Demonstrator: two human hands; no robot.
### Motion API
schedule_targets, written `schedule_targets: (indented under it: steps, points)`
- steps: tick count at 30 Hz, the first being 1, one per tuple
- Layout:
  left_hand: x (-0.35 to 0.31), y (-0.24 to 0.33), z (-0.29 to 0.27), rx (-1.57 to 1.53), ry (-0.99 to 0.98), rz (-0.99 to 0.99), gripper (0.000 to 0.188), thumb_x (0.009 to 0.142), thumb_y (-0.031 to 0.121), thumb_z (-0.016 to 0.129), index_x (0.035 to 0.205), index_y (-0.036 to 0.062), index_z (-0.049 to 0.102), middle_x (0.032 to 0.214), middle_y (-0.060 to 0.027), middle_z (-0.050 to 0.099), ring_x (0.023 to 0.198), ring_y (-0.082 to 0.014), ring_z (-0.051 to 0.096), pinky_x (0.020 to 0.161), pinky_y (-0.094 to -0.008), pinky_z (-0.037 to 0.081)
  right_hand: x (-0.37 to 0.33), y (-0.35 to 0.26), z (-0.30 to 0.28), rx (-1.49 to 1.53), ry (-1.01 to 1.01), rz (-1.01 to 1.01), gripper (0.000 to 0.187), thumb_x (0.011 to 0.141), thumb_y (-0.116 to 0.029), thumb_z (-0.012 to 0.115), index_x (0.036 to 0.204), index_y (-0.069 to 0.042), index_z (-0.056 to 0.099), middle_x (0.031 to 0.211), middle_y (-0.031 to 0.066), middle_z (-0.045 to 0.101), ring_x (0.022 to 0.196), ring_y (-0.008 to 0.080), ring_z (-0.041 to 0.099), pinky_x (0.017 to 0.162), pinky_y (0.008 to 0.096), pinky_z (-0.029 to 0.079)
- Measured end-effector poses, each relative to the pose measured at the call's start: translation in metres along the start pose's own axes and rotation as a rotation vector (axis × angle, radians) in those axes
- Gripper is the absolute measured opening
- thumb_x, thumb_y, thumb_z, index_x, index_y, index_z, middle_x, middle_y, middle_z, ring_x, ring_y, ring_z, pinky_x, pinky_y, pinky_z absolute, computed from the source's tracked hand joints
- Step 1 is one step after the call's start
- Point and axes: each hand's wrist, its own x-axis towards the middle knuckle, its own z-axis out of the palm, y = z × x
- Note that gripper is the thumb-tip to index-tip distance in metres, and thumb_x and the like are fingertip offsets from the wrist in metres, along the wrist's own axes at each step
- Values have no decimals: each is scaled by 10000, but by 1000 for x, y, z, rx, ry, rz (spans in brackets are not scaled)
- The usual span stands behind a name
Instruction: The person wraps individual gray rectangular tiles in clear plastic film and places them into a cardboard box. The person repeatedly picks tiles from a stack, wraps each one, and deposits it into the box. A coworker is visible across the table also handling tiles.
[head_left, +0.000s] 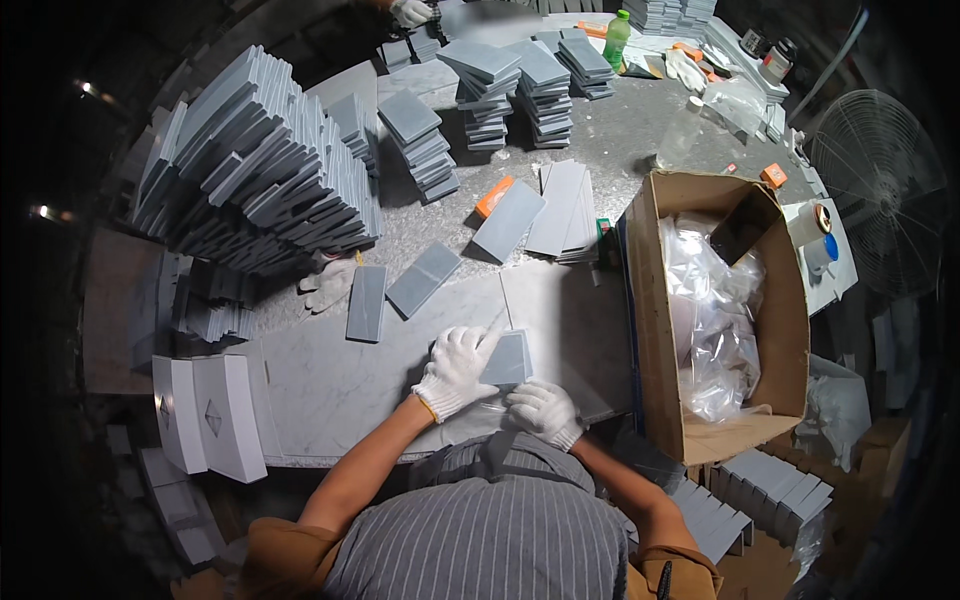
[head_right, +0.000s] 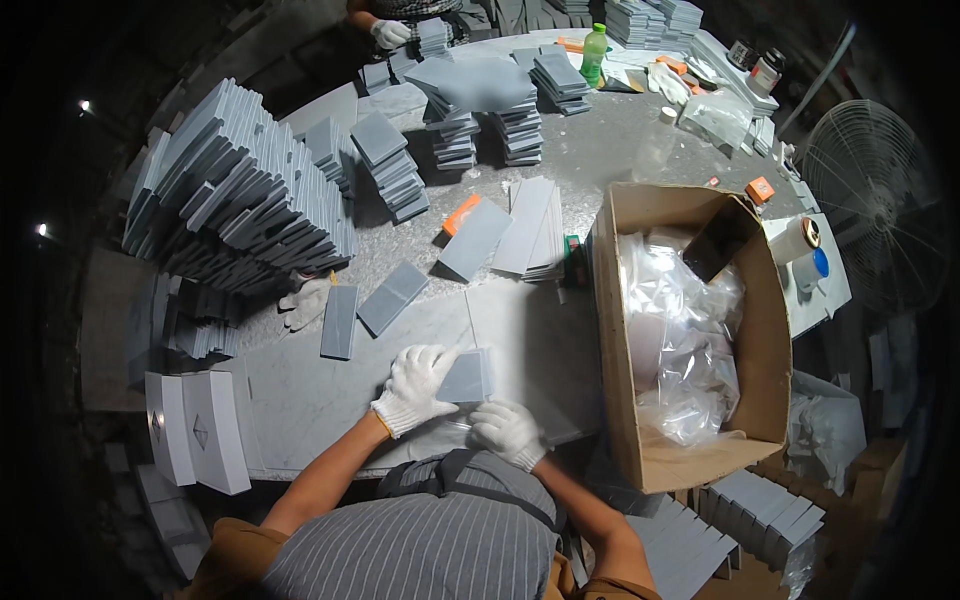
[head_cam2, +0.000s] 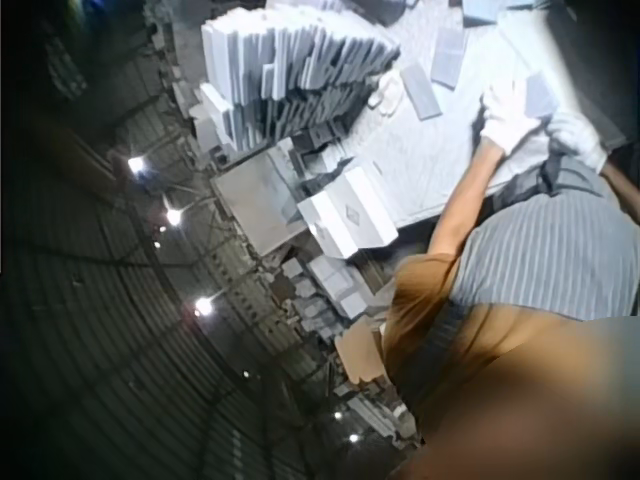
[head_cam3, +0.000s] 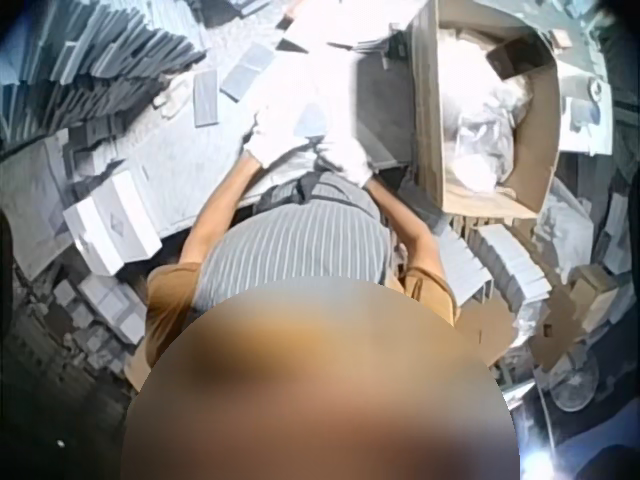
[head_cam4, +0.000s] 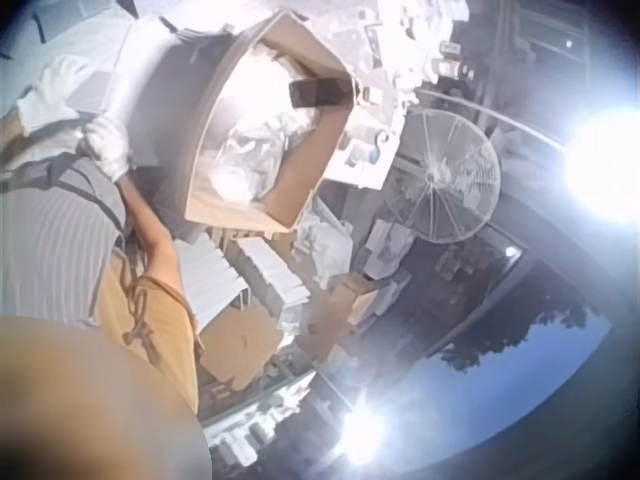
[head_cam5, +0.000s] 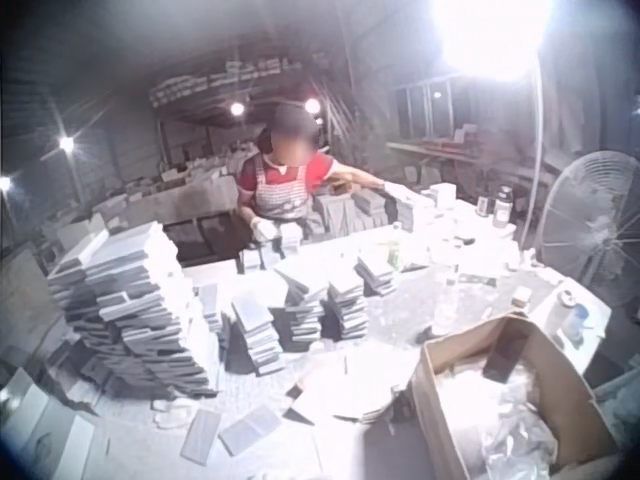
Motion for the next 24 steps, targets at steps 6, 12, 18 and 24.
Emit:
schedule_targets:
  steps: [6, 12, 18, 24]
  points:
    - [-1, 5, 14, 35, 66, -25, 1068, 610, 478, 831, 1480, 100, 342, 1126, -100, 536, 1083, -275, 499, 970, -433, 385, 0, 0, -3, -33, -44, -19, 121, 692, -129, 686, 791, -103, 621, 920, 20, 672, 975, 196, 652, 892, 353, 537]
    - [4, 2, 7, 32, -24, -22, 900, 669, 545, 763, 1370, 68, 459, 1130, -128, 546, 1083, -313, 505, 964, -450, 392, 0, 2, -1, -26, -105, -8, 172, 734, -166, 719, 887, -103, 673, 990, 32, 694, 984, 214, 659, 896, 382, 534]
    - [3, -9, 14, 80, -30, 11, 953, 669, 588, 743, 1427, 103, 429, 1154, -114, 535, 1077, -314, 496, 935, -460, 394, 16, -8, -11, 48, -44, -17, 204, 711, -160, 755, 875, -98, 652, 989, 30, 697, 966, 228, 674, 852, 396, 556]
    - [-16, -14, 25, 57, 116, 207, 850, 753, 546, 687, 1424, 85, 442, 1300, -176, 502, 1302, -337, 396, 1123, -511, 239, 4, -2, -3, 54, -133, 44, 168, 726, -148, 725, 851, -76, 639, 975, 78, 698, 983, 250, 657, 851, 395, 540]
